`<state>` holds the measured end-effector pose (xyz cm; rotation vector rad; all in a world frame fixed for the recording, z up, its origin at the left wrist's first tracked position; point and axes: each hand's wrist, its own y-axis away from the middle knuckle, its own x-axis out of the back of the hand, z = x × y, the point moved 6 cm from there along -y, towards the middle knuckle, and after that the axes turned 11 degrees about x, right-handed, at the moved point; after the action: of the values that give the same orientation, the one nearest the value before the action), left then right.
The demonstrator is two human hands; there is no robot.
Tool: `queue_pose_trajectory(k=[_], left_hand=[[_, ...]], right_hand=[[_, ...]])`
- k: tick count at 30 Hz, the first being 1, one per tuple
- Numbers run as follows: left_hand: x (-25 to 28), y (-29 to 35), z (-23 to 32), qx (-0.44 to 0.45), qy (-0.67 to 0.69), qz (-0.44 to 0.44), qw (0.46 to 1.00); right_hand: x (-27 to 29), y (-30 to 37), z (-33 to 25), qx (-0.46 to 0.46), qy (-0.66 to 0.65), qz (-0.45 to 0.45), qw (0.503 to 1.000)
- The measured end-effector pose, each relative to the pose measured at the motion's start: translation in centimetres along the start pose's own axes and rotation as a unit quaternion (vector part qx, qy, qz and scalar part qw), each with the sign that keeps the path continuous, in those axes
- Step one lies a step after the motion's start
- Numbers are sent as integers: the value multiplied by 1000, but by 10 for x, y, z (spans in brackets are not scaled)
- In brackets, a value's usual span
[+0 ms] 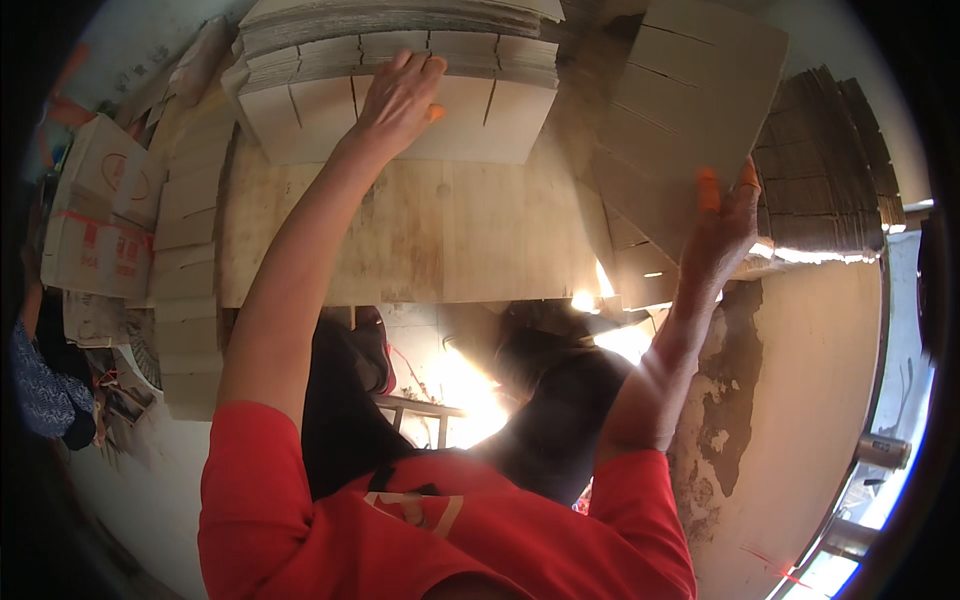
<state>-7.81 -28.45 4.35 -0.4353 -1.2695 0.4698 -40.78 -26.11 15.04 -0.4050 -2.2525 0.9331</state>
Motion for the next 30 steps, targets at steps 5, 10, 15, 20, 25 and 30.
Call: queue_pose_trajectory(k=[5,10,15,20,25,30], left_hand=[[-39,-24,-5,-14,-91,-10,996],[-36,-29,-13,-78,5,-10,997],[-9,-13,14,-139,53,24,989],[-13,16,33,-123,62,-56,989],[-12,33,50,-136,72,-50,987],[-2,45,63,-148,64,-28,986]], right_hand=[[-26,7,-8,-29,-36,-33,998],[-41,10,-26,22,-93,-1,995],[-48,20,-38,126,-14,-9,992],[-56,26,-43,129,-47,-37,990],[-56,28,-50,161,-2,-65,985],[-53,29,-59,149,17,-82,985]])
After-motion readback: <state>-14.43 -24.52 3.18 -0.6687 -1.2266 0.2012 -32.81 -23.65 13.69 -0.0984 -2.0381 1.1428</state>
